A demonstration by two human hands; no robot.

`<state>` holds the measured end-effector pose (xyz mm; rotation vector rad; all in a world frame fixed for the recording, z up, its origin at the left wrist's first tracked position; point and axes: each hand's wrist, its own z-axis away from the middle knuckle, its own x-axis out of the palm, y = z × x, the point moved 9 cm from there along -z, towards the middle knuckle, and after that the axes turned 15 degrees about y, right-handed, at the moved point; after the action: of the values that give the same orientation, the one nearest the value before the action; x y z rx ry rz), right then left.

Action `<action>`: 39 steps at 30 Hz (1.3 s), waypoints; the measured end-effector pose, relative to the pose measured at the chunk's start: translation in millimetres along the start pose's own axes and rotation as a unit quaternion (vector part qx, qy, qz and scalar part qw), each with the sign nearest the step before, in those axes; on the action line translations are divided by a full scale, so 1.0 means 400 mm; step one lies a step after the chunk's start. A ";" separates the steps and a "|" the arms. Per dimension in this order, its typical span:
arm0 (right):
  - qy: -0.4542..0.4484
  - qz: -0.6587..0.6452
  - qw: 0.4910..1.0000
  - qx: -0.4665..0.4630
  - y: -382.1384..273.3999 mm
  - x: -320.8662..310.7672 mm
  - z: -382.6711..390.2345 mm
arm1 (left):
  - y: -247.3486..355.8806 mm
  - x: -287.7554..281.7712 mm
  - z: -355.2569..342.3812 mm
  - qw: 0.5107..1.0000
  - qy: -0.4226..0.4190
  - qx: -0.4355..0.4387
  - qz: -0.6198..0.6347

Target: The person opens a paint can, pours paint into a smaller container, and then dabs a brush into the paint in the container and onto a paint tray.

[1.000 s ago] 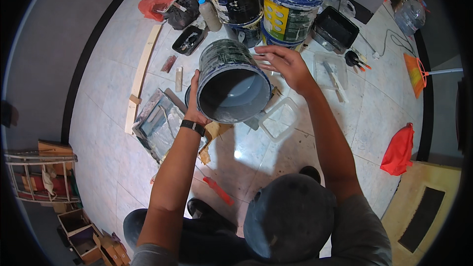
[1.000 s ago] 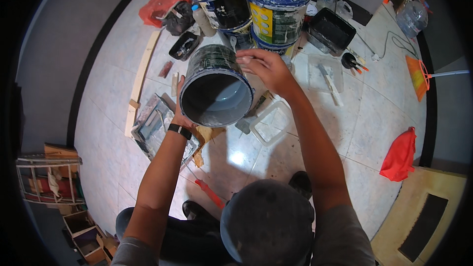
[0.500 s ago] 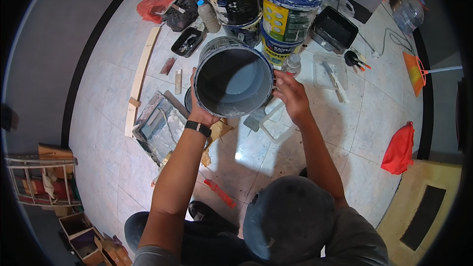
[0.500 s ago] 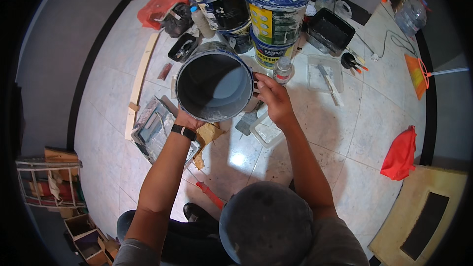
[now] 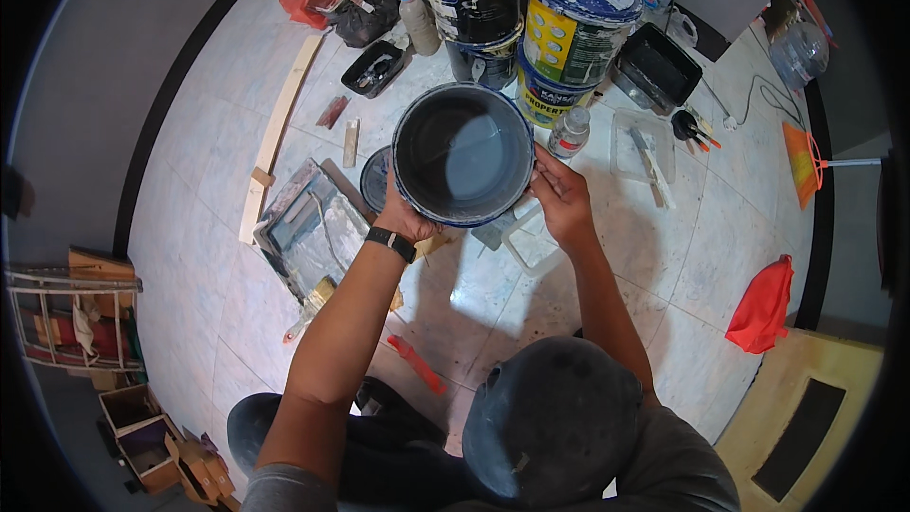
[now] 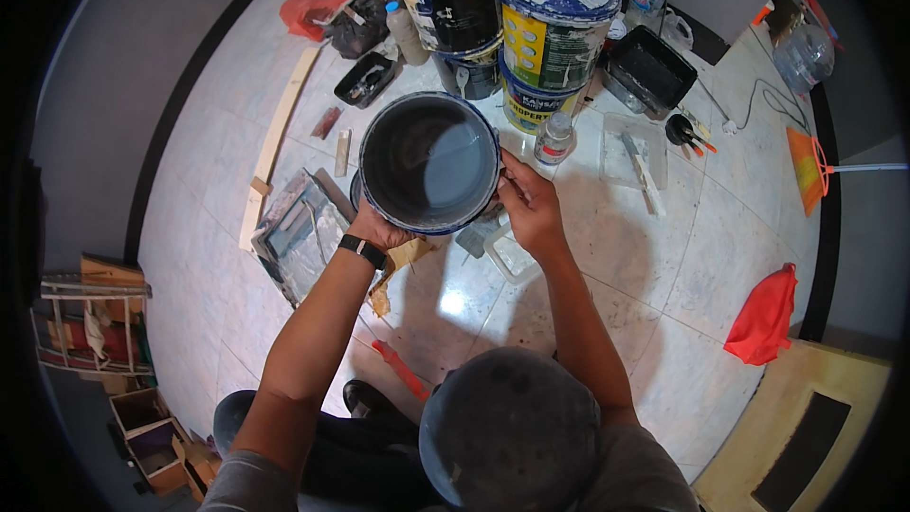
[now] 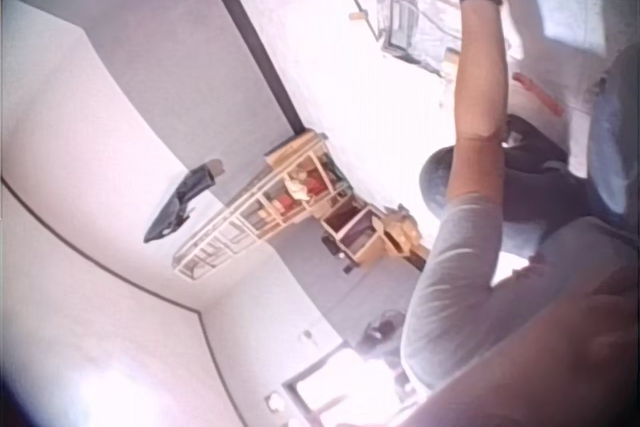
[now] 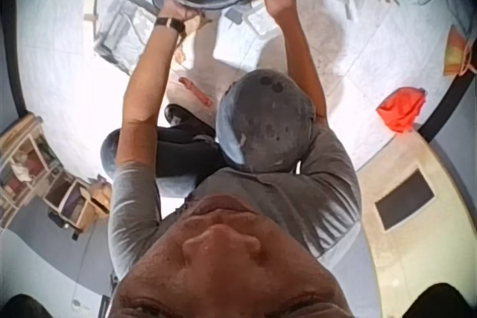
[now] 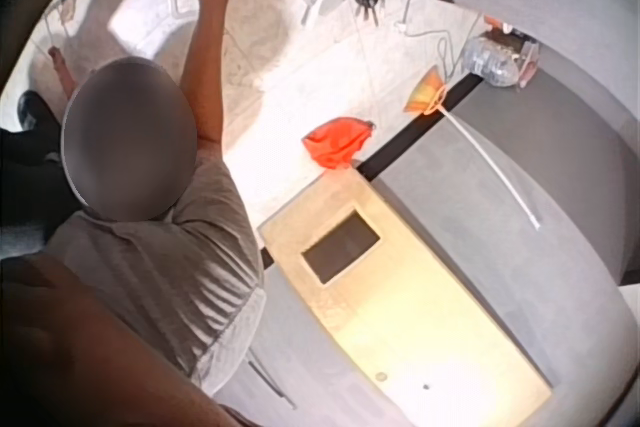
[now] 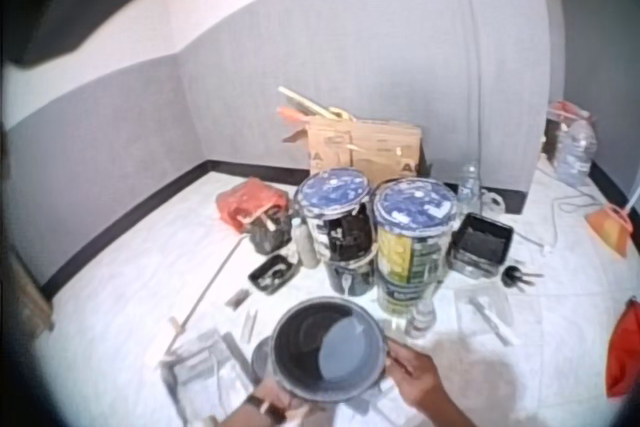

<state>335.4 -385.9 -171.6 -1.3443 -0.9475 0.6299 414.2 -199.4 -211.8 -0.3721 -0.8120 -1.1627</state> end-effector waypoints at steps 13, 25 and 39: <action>-0.024 0.033 0.999 -0.037 -0.114 -0.008 0.005 | 0.069 0.092 0.061 0.971 0.031 0.235 -0.026; 0.067 0.109 0.990 -0.062 -0.123 -0.042 0.048 | 0.045 0.111 0.052 0.975 0.029 0.216 -0.036; 0.090 0.184 0.969 -0.141 -0.110 -0.072 0.029 | 0.013 0.106 0.028 0.984 0.045 0.147 -0.086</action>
<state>305.0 -410.9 -135.0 -1.8243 -0.6585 0.6541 421.6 -218.4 -172.5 -0.0040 -0.9343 -1.1881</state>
